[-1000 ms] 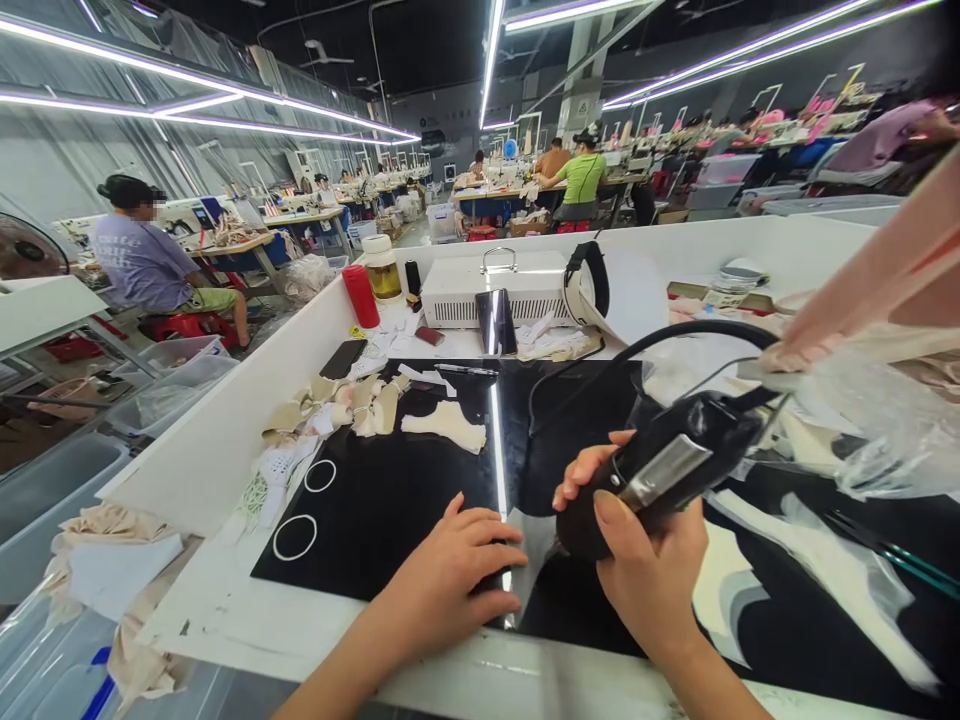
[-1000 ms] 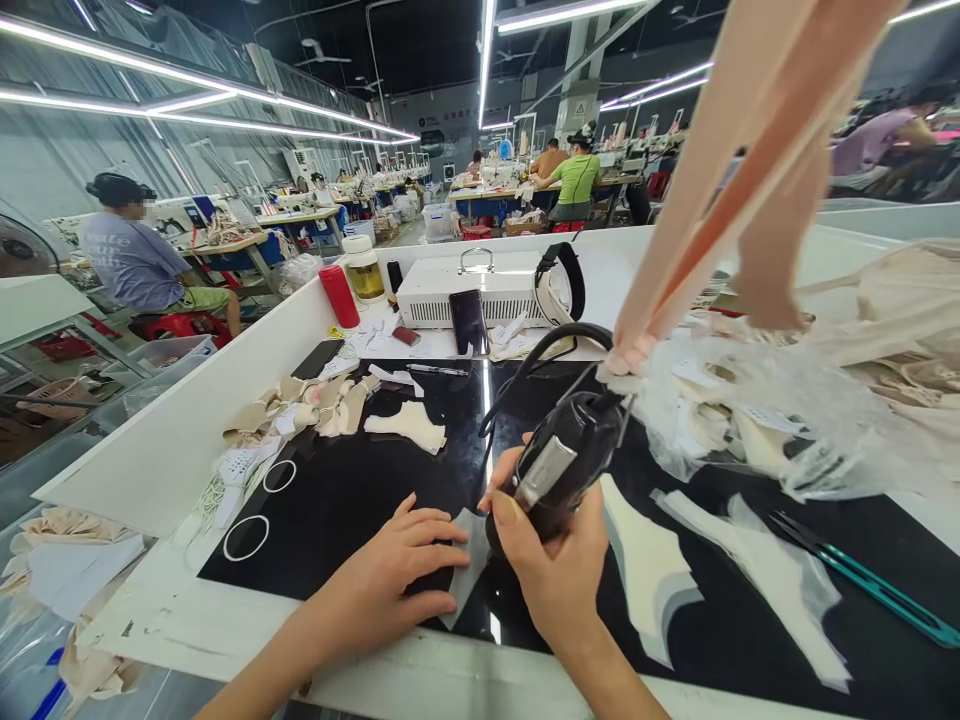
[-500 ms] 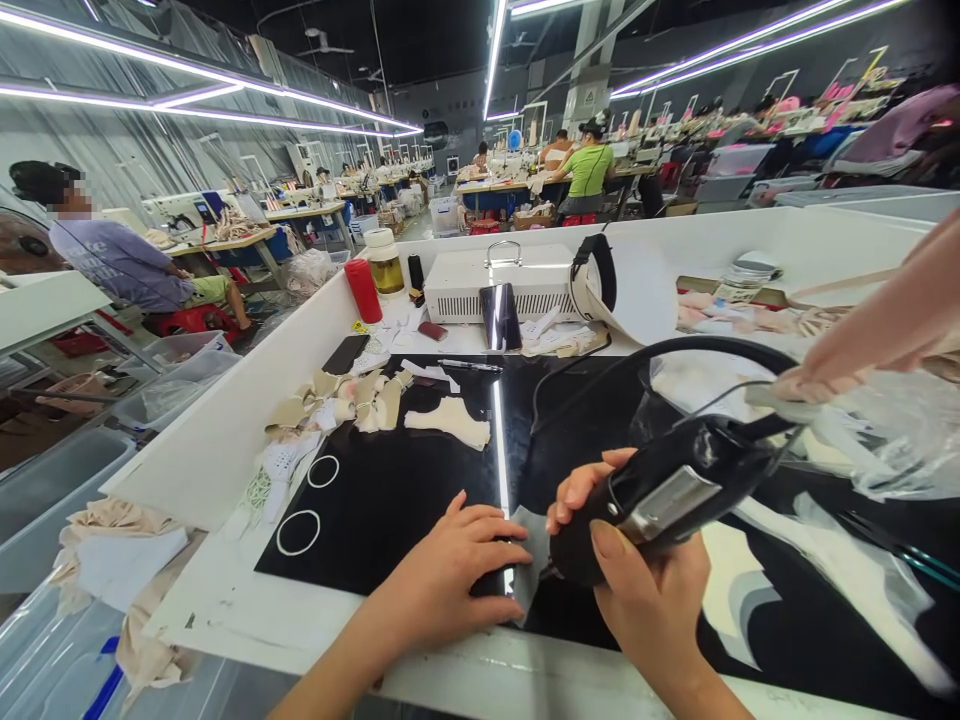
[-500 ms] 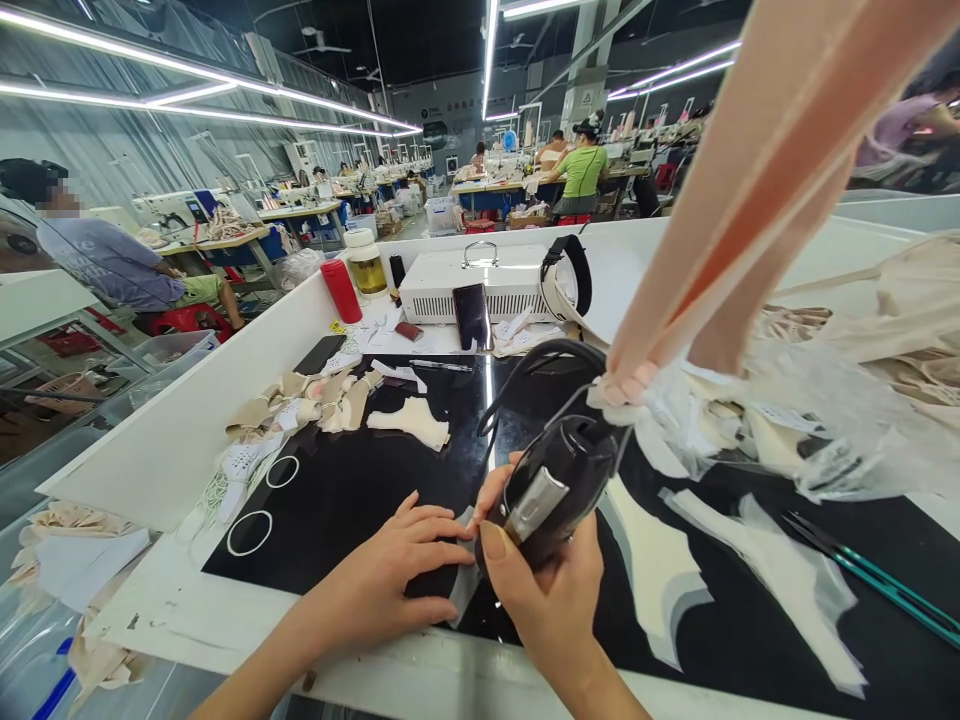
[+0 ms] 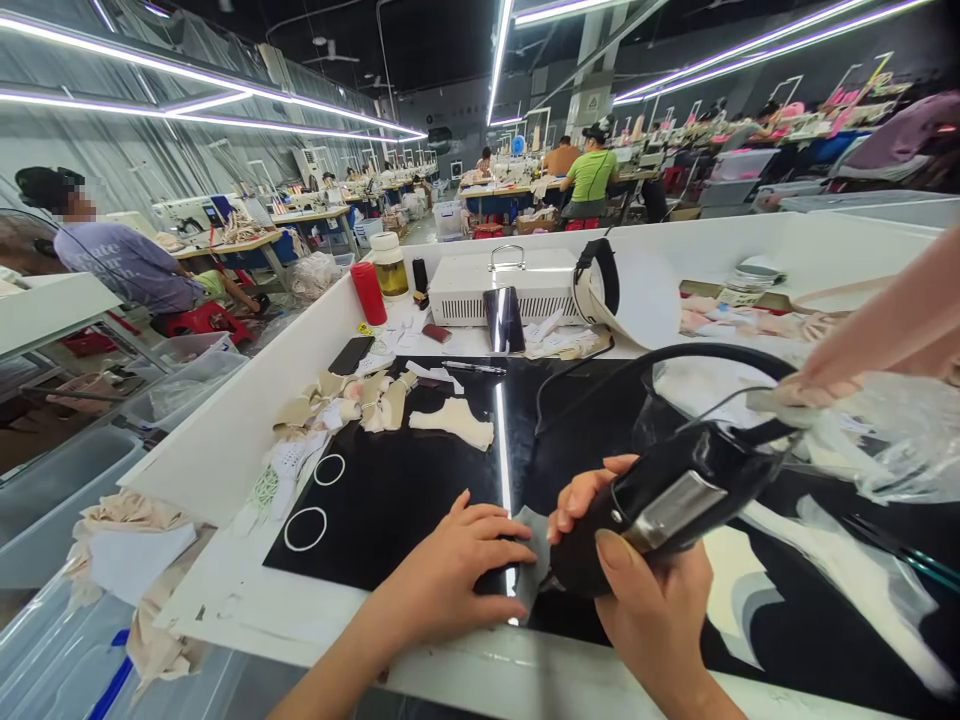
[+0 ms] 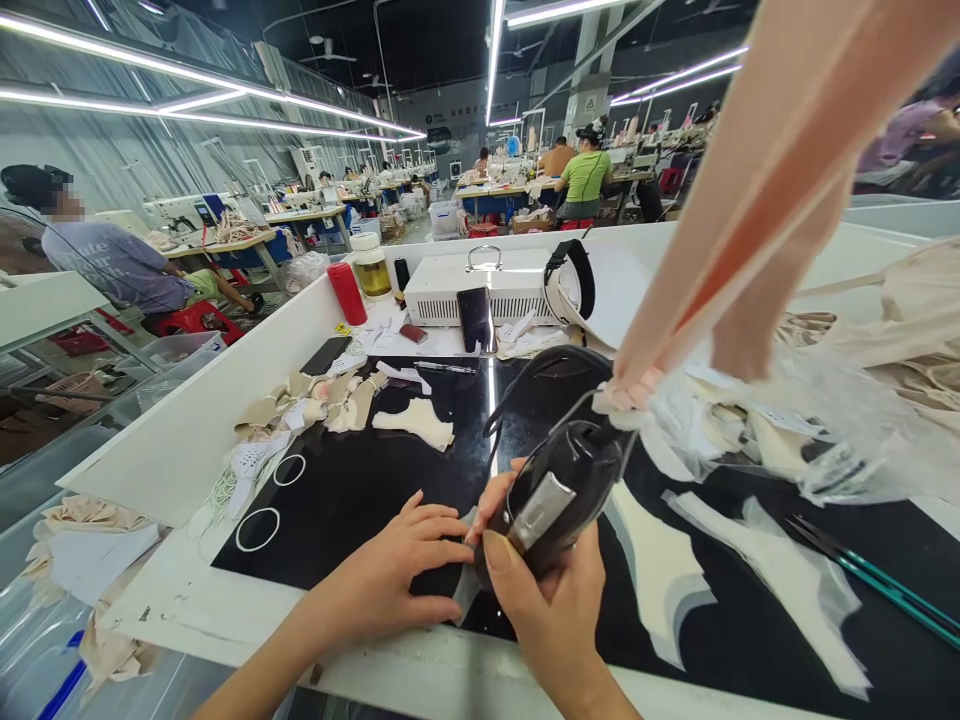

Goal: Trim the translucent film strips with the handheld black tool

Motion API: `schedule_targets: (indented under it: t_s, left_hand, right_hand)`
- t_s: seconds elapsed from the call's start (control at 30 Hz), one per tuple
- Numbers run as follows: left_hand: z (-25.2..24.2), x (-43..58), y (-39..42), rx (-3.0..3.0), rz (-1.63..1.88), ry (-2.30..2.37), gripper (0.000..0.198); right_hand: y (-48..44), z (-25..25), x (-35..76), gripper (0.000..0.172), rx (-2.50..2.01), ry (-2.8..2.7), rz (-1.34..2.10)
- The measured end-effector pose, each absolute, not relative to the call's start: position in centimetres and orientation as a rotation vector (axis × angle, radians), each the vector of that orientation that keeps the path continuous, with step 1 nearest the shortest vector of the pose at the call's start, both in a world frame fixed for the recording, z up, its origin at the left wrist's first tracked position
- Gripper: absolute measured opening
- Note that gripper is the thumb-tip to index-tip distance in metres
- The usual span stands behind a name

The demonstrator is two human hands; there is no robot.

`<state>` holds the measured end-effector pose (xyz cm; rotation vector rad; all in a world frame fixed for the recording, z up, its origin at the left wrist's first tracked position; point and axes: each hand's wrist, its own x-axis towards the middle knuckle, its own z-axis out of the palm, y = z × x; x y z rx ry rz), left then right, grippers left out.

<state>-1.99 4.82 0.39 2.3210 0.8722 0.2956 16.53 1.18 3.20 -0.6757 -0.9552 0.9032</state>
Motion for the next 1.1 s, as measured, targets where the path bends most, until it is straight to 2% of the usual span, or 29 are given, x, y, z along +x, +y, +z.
schedule_targets:
  t_s: [0.47,0.7,0.9,1.1]
  left_hand:
    - [0.8,-2.0,4.6,2.336,0.293,0.871,0.05]
    - [1.6,-1.4,4.4,2.366,0.302,0.898,0.041]
    - [0.5,0.5,5.8,2.505,0.248,0.821,0.057]
    - [0.0,0.5,6.3,2.55,0.201,0.839,0.059]
  right_hand:
    - [0.5,2.4,16.8,0.03,-0.651,-1.047,0.965]
    - [2.8,4.2,19.4,0.03,-0.696,-0.88,0.738]
    - [3.6,3.7,19.7,0.033,-0.731,-0.874,0.74]
    - [3.7,3.0,19.2,0.032,-0.712,-0.904,0.748]
